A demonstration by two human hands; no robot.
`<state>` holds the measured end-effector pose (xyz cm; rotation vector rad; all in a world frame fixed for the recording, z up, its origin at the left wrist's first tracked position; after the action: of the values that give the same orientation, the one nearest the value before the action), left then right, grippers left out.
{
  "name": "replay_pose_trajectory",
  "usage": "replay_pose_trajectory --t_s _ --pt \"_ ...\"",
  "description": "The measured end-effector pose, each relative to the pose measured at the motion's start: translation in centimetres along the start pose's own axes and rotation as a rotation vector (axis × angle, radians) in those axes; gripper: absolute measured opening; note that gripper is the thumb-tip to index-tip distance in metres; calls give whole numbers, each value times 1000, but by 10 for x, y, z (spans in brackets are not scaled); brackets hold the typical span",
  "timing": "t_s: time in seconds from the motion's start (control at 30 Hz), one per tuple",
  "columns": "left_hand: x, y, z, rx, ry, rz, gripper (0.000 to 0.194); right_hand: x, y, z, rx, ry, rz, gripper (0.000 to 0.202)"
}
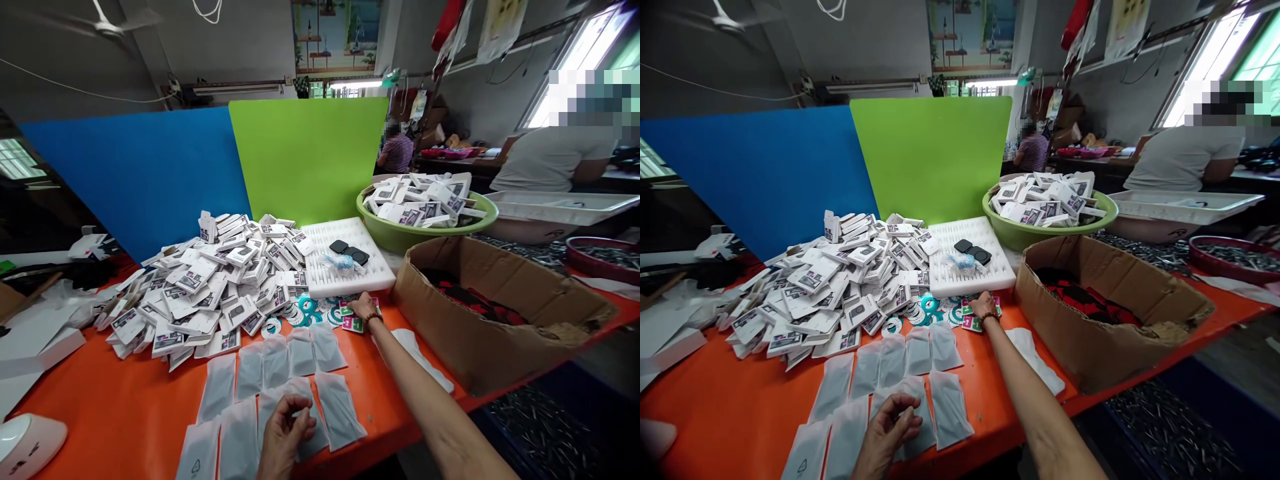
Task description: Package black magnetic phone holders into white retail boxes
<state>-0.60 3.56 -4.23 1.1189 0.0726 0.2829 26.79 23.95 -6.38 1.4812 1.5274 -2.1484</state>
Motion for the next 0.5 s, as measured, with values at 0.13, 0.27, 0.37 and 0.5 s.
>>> replay_pose_trajectory --t_s 0.13,0.27,0.37,0.5 --pt "-2 0 -2 -11 -1 20 41 -12 8 -5 19 -16 -173 23" --pt "4 1 -6 -22 -24 36 41 -32 16 7 15 -62 -415 29" --pt "17 4 -9 -41 -57 106 40 -48 17 30 -19 -155 -596 39" --pt "40 12 -7 -135 -107 214 48 -59 8 86 -65 -367 -761 46"
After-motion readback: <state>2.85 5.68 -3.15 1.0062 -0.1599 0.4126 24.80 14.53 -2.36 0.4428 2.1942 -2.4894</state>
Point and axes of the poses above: each hand's wrist, its own z-axis away from the middle knuckle, its own x-axis out of the palm, y = z × x, the point moved 4 cm from there along -z, towards the middle knuckle, and after that the axes turned 15 degrees about y, right-handed, at the moved point
